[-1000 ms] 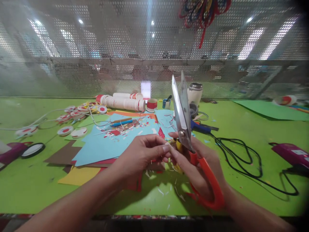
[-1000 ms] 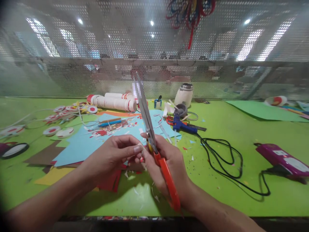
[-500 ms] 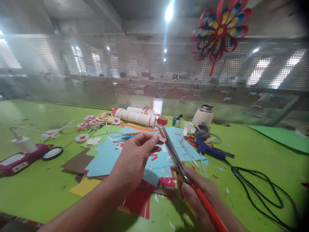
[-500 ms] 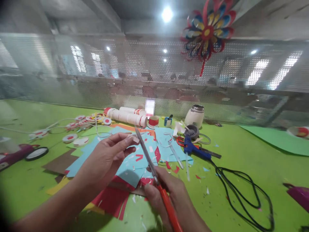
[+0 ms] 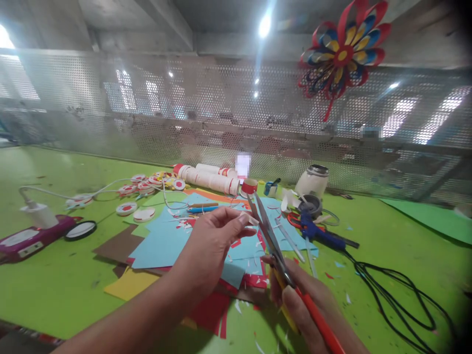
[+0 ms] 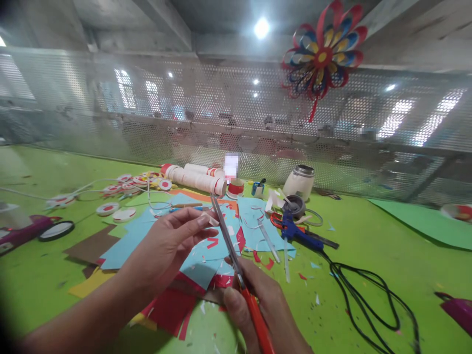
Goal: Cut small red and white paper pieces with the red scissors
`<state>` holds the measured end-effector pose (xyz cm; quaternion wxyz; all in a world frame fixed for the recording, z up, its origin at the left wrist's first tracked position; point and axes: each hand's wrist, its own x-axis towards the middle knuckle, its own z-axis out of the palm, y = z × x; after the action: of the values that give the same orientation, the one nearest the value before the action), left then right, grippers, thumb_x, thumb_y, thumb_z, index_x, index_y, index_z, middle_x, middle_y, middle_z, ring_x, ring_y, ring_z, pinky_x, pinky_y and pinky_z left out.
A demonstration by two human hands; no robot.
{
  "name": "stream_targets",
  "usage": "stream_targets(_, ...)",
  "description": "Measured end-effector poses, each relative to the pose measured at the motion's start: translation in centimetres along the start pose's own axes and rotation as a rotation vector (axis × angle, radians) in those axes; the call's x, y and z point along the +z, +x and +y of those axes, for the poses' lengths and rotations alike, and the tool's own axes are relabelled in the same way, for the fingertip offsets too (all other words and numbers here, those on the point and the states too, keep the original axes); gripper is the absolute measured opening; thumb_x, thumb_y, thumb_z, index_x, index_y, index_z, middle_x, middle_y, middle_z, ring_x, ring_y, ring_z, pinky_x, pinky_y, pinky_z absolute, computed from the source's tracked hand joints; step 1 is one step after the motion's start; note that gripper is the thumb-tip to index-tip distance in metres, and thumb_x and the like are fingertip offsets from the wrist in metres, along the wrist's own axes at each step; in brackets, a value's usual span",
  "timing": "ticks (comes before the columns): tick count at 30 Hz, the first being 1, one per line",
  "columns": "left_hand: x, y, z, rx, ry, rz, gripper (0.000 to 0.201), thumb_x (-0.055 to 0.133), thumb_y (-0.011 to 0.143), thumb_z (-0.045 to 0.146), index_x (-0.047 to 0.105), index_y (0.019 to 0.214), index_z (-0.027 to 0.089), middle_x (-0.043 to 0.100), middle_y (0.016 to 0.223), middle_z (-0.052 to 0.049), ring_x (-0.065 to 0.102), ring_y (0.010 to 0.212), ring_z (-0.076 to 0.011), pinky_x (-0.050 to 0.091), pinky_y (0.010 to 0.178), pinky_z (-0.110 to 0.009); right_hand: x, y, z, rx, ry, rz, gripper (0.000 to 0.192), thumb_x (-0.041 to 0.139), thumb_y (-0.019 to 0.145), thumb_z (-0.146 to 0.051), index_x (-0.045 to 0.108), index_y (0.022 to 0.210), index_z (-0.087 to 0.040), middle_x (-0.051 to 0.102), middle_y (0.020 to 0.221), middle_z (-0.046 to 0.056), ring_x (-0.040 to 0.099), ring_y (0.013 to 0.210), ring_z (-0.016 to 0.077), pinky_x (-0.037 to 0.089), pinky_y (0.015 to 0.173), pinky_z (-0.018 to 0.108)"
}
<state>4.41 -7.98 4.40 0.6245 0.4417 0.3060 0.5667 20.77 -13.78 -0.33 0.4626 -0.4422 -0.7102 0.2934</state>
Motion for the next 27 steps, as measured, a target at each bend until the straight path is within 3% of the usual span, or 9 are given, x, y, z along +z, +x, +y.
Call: stream_targets(27, 0.03, -0.28, -0.81, 0.059, 0.004, -0.015, 0.011, 0.067, 0.076, 0.026, 0.066, 0.072, 0.016, 0.069, 0.081, -0.003, 0.063, 0.081, -0.0159, 0.048, 0.082, -0.033, 0.14, 0.04, -0.5, 0.025, -0.026, 0.005, 0.041, 0.045, 0.084, -0.056, 0.062, 0.103, -0.023, 0.05, 0.062, -0.002, 0.048, 0.054, 0.0144, 0.037, 0.05, 0.026)
